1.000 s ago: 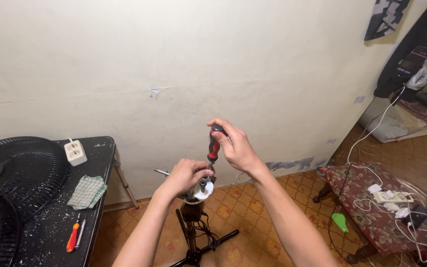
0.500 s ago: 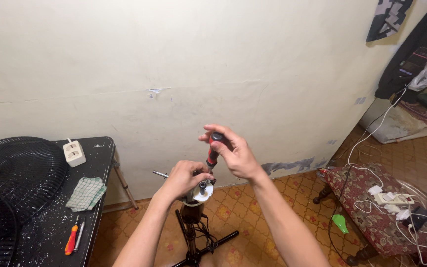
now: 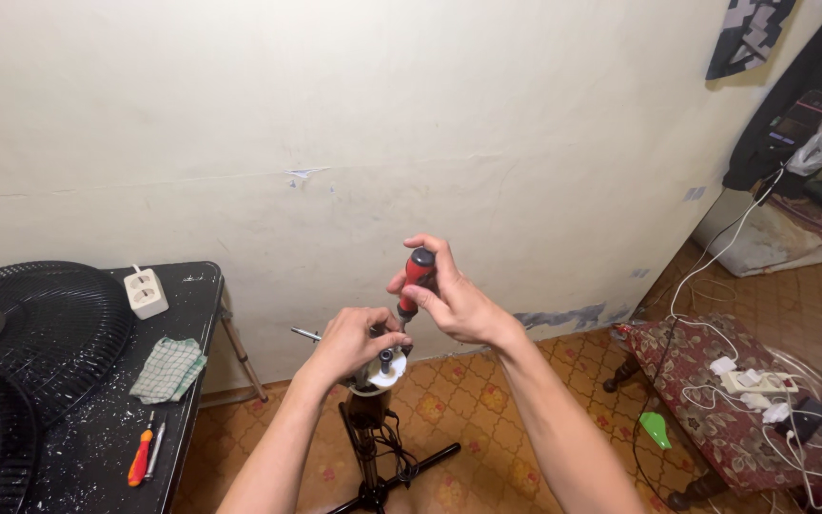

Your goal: The person disassembles a standing fan by removing the motor housing, fan blades, and internal components using a screwdriver. The person places the removed parts on a nearby table.

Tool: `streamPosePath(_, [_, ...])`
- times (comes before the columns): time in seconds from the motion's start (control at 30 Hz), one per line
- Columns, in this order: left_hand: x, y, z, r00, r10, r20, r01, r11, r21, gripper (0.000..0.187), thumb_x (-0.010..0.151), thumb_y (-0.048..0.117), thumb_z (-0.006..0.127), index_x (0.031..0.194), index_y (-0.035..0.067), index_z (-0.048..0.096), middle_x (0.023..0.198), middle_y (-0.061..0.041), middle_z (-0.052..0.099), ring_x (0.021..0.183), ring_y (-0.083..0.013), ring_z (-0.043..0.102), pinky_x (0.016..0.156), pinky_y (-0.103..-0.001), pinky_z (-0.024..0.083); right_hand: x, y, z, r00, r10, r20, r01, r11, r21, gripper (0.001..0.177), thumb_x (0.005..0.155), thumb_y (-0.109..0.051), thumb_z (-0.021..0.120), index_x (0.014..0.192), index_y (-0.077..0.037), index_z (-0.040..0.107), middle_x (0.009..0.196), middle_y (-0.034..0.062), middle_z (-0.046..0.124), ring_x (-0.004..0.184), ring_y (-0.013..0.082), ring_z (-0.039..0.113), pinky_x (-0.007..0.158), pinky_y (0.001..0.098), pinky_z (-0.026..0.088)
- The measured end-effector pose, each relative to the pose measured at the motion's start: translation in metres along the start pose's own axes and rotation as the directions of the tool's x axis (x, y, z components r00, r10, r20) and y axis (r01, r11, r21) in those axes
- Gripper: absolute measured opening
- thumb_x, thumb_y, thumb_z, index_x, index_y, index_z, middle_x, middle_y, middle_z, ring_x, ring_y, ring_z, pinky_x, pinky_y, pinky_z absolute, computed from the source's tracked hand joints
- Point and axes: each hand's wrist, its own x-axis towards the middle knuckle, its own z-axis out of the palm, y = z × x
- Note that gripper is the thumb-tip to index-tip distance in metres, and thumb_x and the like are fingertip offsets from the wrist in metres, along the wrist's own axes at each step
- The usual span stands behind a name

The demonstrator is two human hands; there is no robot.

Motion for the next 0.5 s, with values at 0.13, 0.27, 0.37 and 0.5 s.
streamPosePath(0.13, [0.001, -0.005, 0.001, 0.999, 0.03, -0.023, -0.03, 1.0, 0.008, 0.023, 0.077, 0.034, 0.084, 0.085, 0.013, 0.079, 0.076, -0.006, 0.078, 0.073, -0.0233, 0.075, 0.069, -0.038, 0.056, 0.001, 0.0, 0.0, 0.999, 0.039, -0.008, -0.039, 0.999, 0.032, 0.056, 0.105, -0.01, 0.057, 0.148, -0.011, 0.02, 0.12, 0.0147, 0.063, 0.097, 0.0223, 0.07, 0.088, 0.0396, 0.063])
streamPosePath(0.27, [0.001, -0.013, 0.006, 0.983, 0.157, -0.095, -0.15, 0.986, 0.075, 0.023, 0.08, 0.034, 0.082, 0.086, 0.012, 0.08, 0.076, -0.009, 0.075, 0.072, -0.0281, 0.072, 0.066, -0.041, 0.055, 0.001, -0.002, 0.012, 0.977, 0.159, -0.144, -0.164, 0.986, -0.02, 0.071, 0.1, -0.016, 0.057, 0.151, -0.012, 0.008, 0.114, 0.0142, 0.062, 0.102, 0.0215, 0.071, 0.09, 0.0393, 0.064])
streamPosePath(0.37, [0.0, -0.02, 0.008, 0.965, 0.222, -0.141, -0.214, 0.974, 0.072, 0.019, 0.083, 0.031, 0.079, 0.089, 0.013, 0.08, 0.078, -0.009, 0.074, 0.075, -0.029, 0.071, 0.068, -0.042, 0.054, 0.0, 0.01, 0.021, 0.972, 0.181, -0.148, -0.162, 0.978, 0.131, 0.056, 0.104, -0.016, 0.056, 0.146, -0.004, 0.021, 0.116, 0.0152, 0.062, 0.108, 0.0225, 0.072, 0.09, 0.0408, 0.063])
streamPosePath(0.5, [-0.005, -0.025, 0.009, 0.871, 0.41, -0.269, -0.353, 0.905, 0.239, 0.021, 0.082, 0.032, 0.081, 0.089, 0.012, 0.079, 0.079, -0.007, 0.074, 0.083, -0.0277, 0.068, 0.087, -0.043, 0.048, -0.007, 0.015, 0.031, 0.958, 0.256, -0.131, -0.219, 0.945, 0.244, 0.056, 0.104, -0.014, 0.052, 0.153, -0.005, 0.026, 0.115, 0.0129, 0.059, 0.105, 0.0219, 0.071, 0.087, 0.0405, 0.065])
